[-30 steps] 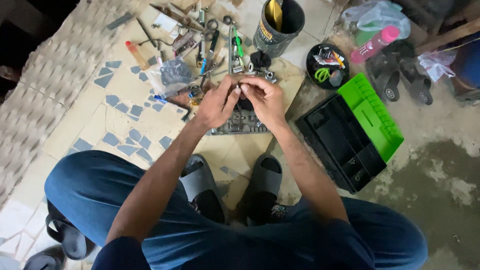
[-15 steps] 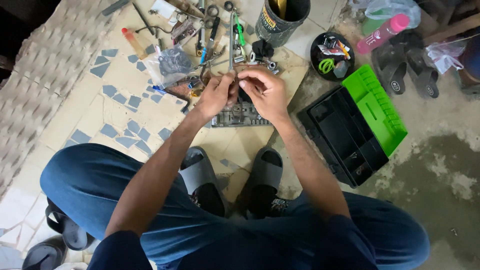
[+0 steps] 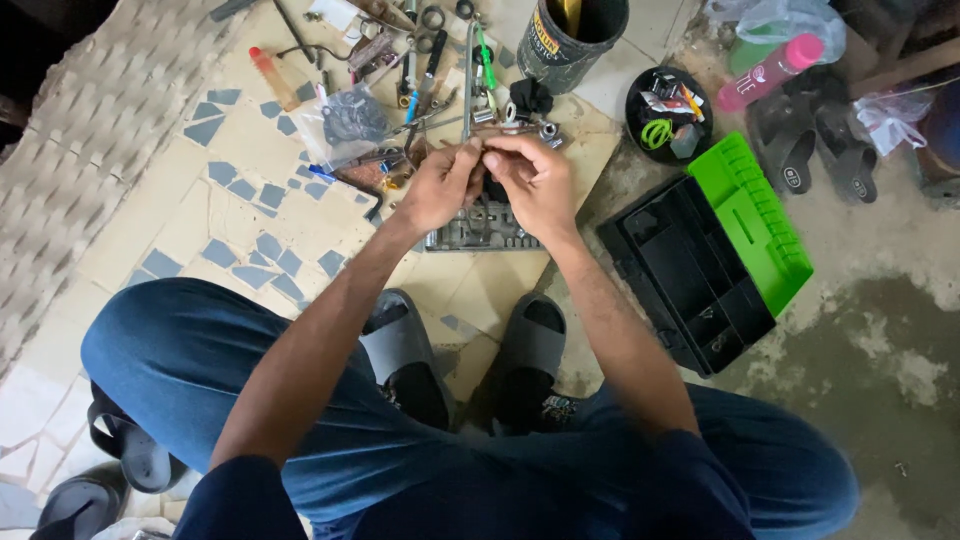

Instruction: Repairing an electronic device by disassembling components and using hand tools

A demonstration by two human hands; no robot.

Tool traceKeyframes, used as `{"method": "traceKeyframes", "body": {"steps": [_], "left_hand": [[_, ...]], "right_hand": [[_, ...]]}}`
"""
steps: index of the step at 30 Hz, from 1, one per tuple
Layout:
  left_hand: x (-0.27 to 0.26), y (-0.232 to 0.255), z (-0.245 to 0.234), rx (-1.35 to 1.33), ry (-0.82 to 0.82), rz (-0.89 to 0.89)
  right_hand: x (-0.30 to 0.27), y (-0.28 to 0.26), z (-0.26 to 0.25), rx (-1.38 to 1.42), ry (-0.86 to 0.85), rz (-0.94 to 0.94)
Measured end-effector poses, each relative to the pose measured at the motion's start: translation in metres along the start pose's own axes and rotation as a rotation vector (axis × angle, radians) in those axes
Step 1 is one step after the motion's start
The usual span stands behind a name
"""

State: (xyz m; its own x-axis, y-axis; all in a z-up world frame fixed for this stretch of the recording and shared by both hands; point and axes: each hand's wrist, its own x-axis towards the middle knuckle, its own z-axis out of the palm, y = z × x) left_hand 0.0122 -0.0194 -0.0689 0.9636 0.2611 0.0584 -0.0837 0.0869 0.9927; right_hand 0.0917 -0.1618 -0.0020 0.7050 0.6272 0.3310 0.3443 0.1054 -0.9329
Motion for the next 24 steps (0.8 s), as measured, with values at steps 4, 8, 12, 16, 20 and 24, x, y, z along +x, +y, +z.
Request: {"method": "traceKeyframes", "body": {"steps": [4,8,12,16,20,24], "left_hand": [[0.002,0.007,0.001,0.005,0.018,-0.05],[0.004,-0.001,0.0,-0.015,0.029,-0.058],[0.001,0.005,0.0,-0.085,0.03,-0.049],[-0.007,0.036,0.003,0.002,-0.019,0.083],[-0.006,0.033,0.005,-0.013,-0.027,0.066],[-0.001,0.012,0.003,-0.015,-0.013,0.056]], "right_hand": [[0.0,-0.001,0.001,0.003,0.005,0.028],[-0.002,0.001,0.0,-0.027,0.0,0.051],[0.0,-0.005,0.002,0.051,0.014,0.101],[-0.001,-0.015,0.001,0.207,-0.003,0.187],[-0.002,0.011,0.002,0.242,0.031,0.239],[-0.002,0.031,-0.002,0.268,0.035,0.262]]}}
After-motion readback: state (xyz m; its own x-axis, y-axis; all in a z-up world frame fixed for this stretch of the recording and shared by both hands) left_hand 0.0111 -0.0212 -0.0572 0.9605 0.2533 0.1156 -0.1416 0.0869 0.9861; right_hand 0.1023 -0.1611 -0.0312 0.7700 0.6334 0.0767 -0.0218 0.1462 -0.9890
